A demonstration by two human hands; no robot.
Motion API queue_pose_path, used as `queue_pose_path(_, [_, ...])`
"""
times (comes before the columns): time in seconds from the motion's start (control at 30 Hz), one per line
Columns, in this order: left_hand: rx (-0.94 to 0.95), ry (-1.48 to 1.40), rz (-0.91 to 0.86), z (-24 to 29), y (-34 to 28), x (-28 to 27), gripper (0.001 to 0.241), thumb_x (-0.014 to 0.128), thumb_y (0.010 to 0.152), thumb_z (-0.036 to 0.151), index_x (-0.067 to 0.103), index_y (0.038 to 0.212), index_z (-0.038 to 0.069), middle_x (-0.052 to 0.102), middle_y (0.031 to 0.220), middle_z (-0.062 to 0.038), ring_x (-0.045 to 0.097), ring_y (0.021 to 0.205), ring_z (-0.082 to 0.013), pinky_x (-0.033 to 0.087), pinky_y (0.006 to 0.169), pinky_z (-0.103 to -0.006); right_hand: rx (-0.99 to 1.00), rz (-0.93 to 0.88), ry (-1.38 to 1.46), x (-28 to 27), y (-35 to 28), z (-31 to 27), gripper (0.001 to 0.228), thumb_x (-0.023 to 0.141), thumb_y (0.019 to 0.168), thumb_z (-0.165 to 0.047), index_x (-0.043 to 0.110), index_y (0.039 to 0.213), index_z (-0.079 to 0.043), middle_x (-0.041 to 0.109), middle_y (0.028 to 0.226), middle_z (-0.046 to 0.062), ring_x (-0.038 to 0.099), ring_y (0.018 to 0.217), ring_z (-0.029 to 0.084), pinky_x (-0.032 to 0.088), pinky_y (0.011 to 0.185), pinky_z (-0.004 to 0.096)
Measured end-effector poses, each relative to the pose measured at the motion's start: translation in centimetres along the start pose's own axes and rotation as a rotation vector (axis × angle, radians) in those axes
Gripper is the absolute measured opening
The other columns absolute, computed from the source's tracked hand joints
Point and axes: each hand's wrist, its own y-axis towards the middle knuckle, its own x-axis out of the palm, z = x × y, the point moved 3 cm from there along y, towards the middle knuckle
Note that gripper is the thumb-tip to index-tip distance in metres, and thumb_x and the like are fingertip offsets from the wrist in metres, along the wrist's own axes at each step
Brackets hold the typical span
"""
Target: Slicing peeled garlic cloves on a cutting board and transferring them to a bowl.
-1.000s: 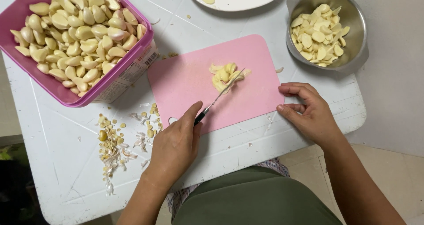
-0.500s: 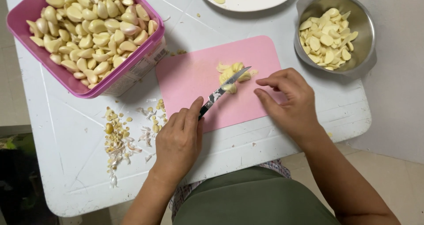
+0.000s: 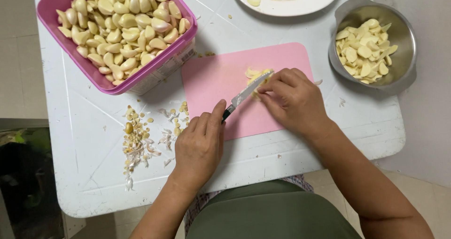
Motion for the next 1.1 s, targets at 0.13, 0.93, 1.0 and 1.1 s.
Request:
queue_pose_path(0.13, [-0.037,0.079,0.049,-0.9,-0.5,0.2,0.042,0.065,0.103,0.014,0.061,0.144,0.006,0.066,0.084,-0.006,0.068,0.074,-0.0256,0.058,0.059,-0.0363,-0.015,0.012,-0.025,0.7,-0.9,2.3,0.01,0.085,0.088,-0.004,0.08,0.095,-0.009,0.07,0.092,0.009,0.07,0.084,0.03,0.059,0.079,0.038])
queue_pose_path(0.93, [-0.198,-0.05,-0.144,-0.2,-3.5,1.7,0.063,0.056,0.09,-0.002,0.048,0.153,0.003,0.054,0.103,-0.015,0.059,0.073,-0.0334,0.05,0.058,-0.0466,-0.157,-0.401,0.092,8.3,20.2,-5.5,0.037,0.067,0.104,-0.017,0.068,0.139,-0.005,0.077,0.117,0.013,0.062,0.113,0.038,0.05,0.087,0.052])
queue_pose_path(1.0, [-0.176,-0.079,-0.106,-0.3,-3.4,1.3,0.061,0.056,0.091,-0.002,0.049,0.151,0.001,0.054,0.101,-0.015,0.057,0.076,-0.0338,0.048,0.059,-0.0465,-0.091,-0.533,-0.014,10.1,21.3,-5.7,0.048,0.059,0.101,-0.02,0.061,0.147,-0.008,0.07,0.135,0.016,0.055,0.119,0.042,0.048,0.091,0.055])
queue_pose_path(1.1, [-0.193,-0.124,-0.111,-0.4,-3.4,1.0,0.059,0.056,0.092,-0.004,0.049,0.151,0.002,0.054,0.101,-0.015,0.056,0.076,-0.0329,0.048,0.061,-0.0459,-0.1,-0.529,0.085,10.7,21.5,-5.6,0.037,0.067,0.096,-0.019,0.071,0.13,-0.005,0.068,0.121,0.012,0.062,0.111,0.032,0.051,0.086,0.046])
